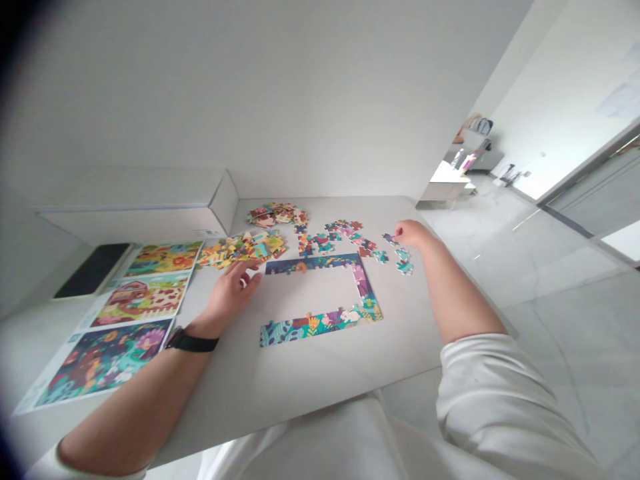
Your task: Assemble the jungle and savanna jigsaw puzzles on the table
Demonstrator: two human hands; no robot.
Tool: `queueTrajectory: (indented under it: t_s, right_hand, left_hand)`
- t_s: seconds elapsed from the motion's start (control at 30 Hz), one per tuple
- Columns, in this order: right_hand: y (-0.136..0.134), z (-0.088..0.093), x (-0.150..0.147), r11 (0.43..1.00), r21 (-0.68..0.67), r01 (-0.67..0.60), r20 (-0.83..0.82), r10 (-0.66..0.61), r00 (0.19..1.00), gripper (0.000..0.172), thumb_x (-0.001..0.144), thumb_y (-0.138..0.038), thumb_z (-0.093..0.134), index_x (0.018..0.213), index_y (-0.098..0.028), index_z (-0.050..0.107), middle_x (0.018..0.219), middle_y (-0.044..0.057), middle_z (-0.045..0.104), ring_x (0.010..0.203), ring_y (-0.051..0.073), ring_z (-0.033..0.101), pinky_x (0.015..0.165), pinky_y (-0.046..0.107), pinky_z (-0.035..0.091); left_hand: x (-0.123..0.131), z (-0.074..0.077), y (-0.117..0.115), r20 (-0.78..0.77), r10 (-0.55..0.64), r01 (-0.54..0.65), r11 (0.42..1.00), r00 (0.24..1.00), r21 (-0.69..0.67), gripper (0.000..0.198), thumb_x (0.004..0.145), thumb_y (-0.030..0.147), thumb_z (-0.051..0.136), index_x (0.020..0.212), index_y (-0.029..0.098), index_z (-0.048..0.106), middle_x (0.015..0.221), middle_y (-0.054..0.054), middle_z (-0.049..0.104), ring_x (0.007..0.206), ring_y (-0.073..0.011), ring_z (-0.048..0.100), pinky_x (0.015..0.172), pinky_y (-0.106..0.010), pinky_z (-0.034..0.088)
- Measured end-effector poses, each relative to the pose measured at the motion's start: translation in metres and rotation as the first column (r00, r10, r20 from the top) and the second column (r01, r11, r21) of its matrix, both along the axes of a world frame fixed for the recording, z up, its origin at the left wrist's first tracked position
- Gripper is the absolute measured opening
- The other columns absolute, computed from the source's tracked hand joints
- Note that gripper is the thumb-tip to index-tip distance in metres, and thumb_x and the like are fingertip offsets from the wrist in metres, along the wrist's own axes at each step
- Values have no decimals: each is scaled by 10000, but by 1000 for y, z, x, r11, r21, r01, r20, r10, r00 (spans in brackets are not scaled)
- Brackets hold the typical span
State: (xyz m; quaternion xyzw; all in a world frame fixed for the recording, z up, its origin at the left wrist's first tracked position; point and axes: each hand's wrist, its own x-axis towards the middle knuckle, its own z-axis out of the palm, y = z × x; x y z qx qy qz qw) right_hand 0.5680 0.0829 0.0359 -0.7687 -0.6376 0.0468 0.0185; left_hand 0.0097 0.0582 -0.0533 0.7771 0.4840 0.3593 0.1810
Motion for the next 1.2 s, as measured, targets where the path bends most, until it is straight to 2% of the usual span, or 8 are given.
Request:
queueTrajectory:
  t_s: [0.13, 0.23, 0.37, 0.5, 0.6, 0.77, 0.97, 1.2]
  right_hand:
    - [-5, 17, -38, 949, 303, 82, -360, 34, 932, 356, 767, -520, 859, 781, -233, 648, 808, 31, 738, 762, 206, 657, 691, 312, 469]
    - [-11, 15, -106, 893, 429, 137, -682, 221, 697, 493, 761, -666, 844, 862, -236, 624, 837, 26, 709, 770, 192, 632, 675, 302, 482]
    - [-24, -15, -218, 942, 333, 39, -878, 295, 376, 527, 722, -688, 868, 885, -253, 618, 844, 5, 692, 776, 185, 623, 656, 290, 491]
    - [-42, -53, -294, 977, 197, -79, -953, 210, 218, 569, 652, -715, 885, 874, -257, 631, 823, 3, 691, 767, 195, 616, 650, 301, 471]
    - [-52, -68, -311, 974, 215, -72, -946, 226, 231, 543, 674, -710, 878, 827, -252, 630, 793, -6, 665, 754, 188, 586, 676, 310, 448]
    - [-57, -73, -305, 973, 230, -6, -955, 227, 191, 553, 720, -745, 851, 813, -251, 623, 763, -23, 614, 705, 171, 533, 657, 310, 418]
    - [-61, -81, -314, 979, 197, -48, -957, 203, 206, 557, 725, -757, 849, 825, -258, 620, 733, -33, 597, 676, 170, 512, 629, 304, 396]
    - [-62, -86, -315, 961, 251, -118, -924, 274, 266, 504, 824, -746, 771, 871, -265, 628, 799, -2, 665, 735, 197, 595, 667, 328, 471]
  left_hand:
    - [2, 1, -1, 71, 44, -42, 999, 996, -33, 343, 969, 386, 596, 1231, 207, 725, 1143, -85, 750, 748, -157, 656, 734, -314, 572]
    - [3, 2, -1, 167, 74, -59, 994, 983, -93, 342, 953, 392, 612, 1205, 191, 725, 1132, -92, 755, 778, -159, 662, 693, -289, 544]
    - [5, 5, -3, 294, 48, 1, 986, 954, -167, 363, 933, 456, 680, 1177, 191, 724, 1077, -85, 763, 781, -157, 655, 680, -274, 521]
    - [7, 10, -7, 394, 4, 83, 975, 919, -204, 398, 900, 561, 766, 1055, 198, 718, 992, -73, 747, 823, -164, 646, 676, -257, 501]
    - [11, 18, -11, 525, -21, 190, 944, 851, -269, 450, 904, 617, 778, 1017, 191, 685, 947, -60, 705, 803, -149, 614, 646, -242, 482]
    - [21, 23, -17, 603, -110, 361, 878, 790, -314, 479, 908, 611, 804, 1087, 184, 685, 1008, -61, 694, 779, -126, 585, 612, -235, 467]
    - [29, 10, -17, 611, -91, 347, 883, 786, -315, 427, 850, 528, 896, 996, 178, 700, 916, -50, 713, 727, -110, 572, 629, -242, 439]
    - [29, 3, -14, 697, 28, 396, 806, 716, -440, 510, 770, 568, 941, 960, 196, 648, 769, 10, 670, 552, -75, 473, 500, -238, 361]
